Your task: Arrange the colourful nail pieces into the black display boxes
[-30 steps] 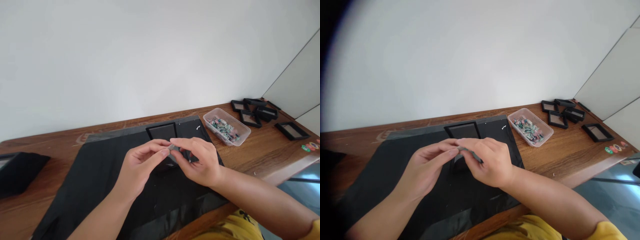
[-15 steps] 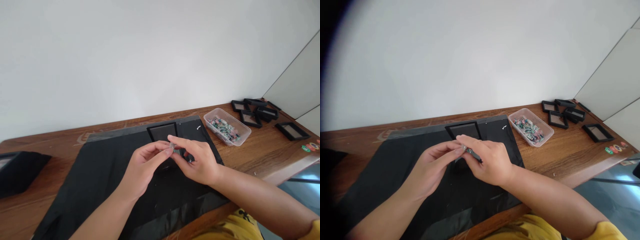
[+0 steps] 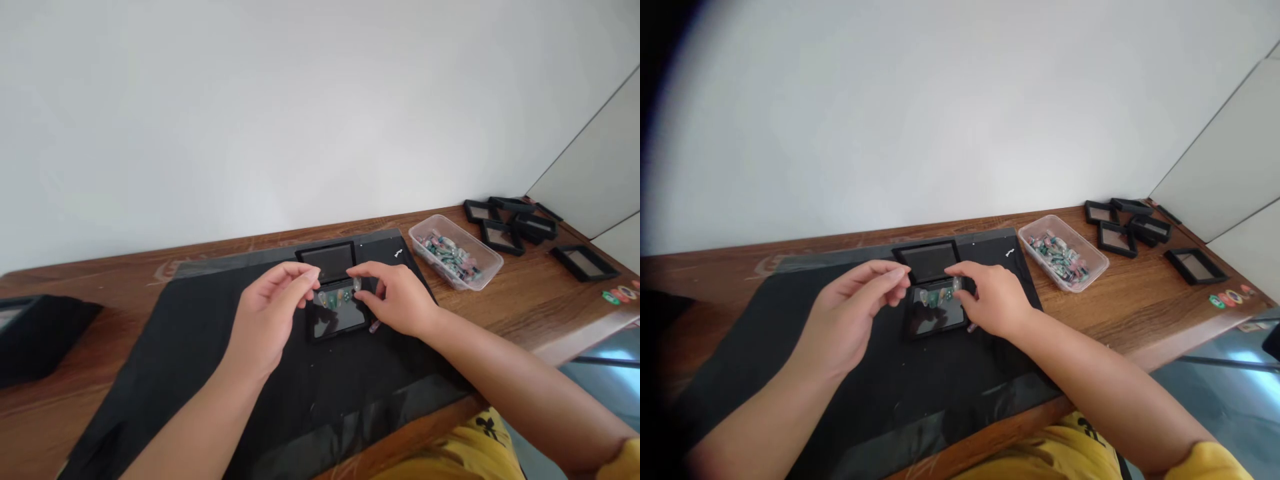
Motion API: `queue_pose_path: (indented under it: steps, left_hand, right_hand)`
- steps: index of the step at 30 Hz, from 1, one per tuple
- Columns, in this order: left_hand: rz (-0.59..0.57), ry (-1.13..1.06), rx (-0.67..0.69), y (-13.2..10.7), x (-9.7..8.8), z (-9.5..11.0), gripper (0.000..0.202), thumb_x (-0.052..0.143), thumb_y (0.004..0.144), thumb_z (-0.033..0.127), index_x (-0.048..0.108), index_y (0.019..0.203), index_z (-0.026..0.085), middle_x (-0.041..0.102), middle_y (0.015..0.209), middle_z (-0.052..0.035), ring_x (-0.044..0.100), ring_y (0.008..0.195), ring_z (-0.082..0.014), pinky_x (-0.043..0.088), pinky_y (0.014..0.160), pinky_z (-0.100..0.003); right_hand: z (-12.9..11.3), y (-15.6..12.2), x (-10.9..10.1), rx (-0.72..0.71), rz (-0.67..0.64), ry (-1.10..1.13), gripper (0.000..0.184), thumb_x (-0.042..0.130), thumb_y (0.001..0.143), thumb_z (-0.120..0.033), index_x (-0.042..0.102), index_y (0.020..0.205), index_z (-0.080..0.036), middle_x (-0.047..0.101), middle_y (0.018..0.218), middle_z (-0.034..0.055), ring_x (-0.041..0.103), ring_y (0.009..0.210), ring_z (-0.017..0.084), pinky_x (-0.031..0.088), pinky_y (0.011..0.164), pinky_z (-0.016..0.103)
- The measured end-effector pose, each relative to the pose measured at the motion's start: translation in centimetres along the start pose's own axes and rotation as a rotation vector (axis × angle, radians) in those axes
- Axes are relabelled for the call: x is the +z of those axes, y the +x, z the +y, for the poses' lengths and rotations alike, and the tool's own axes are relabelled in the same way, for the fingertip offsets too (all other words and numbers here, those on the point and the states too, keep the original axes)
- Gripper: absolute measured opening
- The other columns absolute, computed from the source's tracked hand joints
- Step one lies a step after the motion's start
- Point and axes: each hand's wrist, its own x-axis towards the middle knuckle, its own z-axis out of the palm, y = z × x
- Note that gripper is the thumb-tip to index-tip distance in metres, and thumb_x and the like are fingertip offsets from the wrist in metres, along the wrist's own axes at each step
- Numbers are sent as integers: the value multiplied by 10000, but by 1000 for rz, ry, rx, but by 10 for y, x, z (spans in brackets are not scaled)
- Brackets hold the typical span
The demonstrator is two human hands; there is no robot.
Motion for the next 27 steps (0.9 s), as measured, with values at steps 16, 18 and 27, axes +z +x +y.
queue_pose_path:
  steps: [16,18,27]
  left_hand:
    - [-362,963,44,13,-25,-2,537,538,796,655,765,1119,291,676,744,11,555,568,-184,378,540,-315]
    - [-399,1014,17,14,-28,-3,570,567,776,677,761,1160,303,677,758,13,559,566,-186,362,537,-319]
    - [-413,1183,47,16,-29,-4,427,639,777,584,781,1086,325,709,819,0,623,652,-211,356,563,-328]
  right_hand:
    - [1,4,1,145,-190,66,558,743,849,-122,662,1383,-263,788,1290,33,723,597,125,571,648,281]
    - [2,4,1,139,-184,57,571,750,838,-120,663,1384,-262,790,1285,34,725,615,128,575,664,287]
    - [-3,2,1,143,-126,2,542,739,817,-133,704,1343,-258,820,1179,36,771,747,176,587,767,312]
